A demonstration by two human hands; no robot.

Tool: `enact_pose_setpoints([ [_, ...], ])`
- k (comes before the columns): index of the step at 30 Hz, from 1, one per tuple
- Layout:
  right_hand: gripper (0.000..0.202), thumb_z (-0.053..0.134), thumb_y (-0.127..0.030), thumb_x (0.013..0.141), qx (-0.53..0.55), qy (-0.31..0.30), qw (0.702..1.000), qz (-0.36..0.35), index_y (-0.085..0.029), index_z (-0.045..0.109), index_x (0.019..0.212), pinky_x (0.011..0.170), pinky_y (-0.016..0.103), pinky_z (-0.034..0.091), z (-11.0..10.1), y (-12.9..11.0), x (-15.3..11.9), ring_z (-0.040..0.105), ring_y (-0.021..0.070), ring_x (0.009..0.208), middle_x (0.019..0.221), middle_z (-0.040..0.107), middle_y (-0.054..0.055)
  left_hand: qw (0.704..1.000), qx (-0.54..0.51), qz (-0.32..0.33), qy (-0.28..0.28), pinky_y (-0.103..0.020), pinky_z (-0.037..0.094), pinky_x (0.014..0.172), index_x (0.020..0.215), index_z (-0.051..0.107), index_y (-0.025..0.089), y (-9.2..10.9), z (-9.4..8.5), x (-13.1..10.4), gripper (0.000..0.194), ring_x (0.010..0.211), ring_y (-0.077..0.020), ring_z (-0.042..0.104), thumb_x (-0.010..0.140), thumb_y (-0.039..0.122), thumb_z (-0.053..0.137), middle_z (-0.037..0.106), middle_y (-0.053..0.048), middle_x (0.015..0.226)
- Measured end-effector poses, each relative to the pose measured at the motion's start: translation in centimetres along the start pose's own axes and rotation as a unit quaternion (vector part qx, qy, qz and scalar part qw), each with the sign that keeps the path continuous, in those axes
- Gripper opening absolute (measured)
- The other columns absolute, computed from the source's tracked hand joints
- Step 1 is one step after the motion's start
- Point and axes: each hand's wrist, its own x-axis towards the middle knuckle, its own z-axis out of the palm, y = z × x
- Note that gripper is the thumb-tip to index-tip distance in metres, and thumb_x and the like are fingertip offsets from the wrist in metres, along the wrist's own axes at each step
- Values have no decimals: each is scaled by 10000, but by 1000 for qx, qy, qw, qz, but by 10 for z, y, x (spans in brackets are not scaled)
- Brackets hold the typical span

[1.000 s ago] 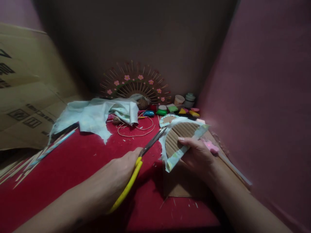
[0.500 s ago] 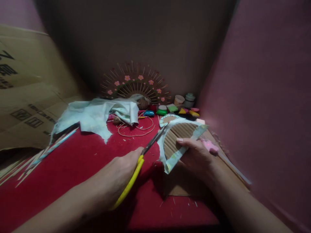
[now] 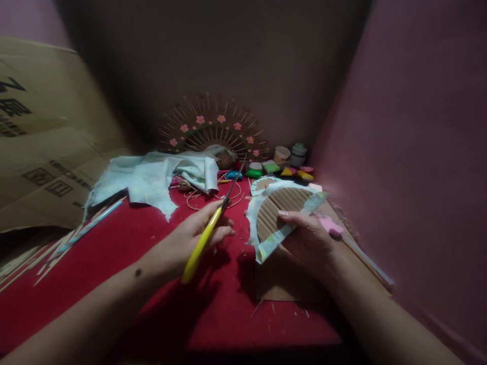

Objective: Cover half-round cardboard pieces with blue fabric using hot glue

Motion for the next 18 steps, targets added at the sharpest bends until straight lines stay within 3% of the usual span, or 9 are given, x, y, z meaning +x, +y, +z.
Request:
enact_pose_setpoints([
  [5, 186, 669, -167, 674, -29, 0, 999, -15, -217, 648, 852, 962, 466, 470, -2, 2, 2, 639, 256, 993, 788, 698, 32, 970, -230, -6, -75, -321, 539, 683, 1166, 562, 142, 5, 27, 17, 455, 694, -189, 666, 769, 314, 703, 678, -70, 866],
  [8, 118, 683, -149, 664, -27, 25, 999, -32, -215, 639, 751, 965, 447, 468, -4, 1, 5, 643, 240, 959, 741, 685, 19, 951, -295, -37, -87, -335, 550, 673, 1231, 513, 135, 0, 36, 24, 538, 689, -201, 678, 756, 287, 711, 680, -83, 863],
  [10, 124, 688, -116, 647, -5, 61, 997, -52, -213, 621, 688, 970, 416, 471, -4, -2, 7, 651, 211, 900, 697, 669, -3, 959, -277, -49, -43, -299, 543, 601, 1264, 466, 163, -2, 37, 25, 566, 669, -187, 669, 764, 293, 697, 665, -58, 828],
  [14, 172, 655, -38, 616, 44, 146, 981, -123, -198, 626, 673, 976, 374, 478, 0, -16, 11, 658, 166, 797, 665, 662, -22, 987, -126, -71, 72, -239, 490, 476, 1203, 468, 183, -3, 35, 19, 548, 551, -136, 608, 703, 212, 689, 623, -14, 799],
  [18, 205, 614, -54, 655, 61, 121, 972, -190, -207, 658, 784, 1013, 466, 448, 6, -36, 12, 658, 217, 964, 763, 706, 1, 995, -58, -34, 80, -236, 458, 457, 918, 571, 171, -7, 42, 5, 256, 491, -127, 563, 738, 339, 641, 607, -17, 680],
])
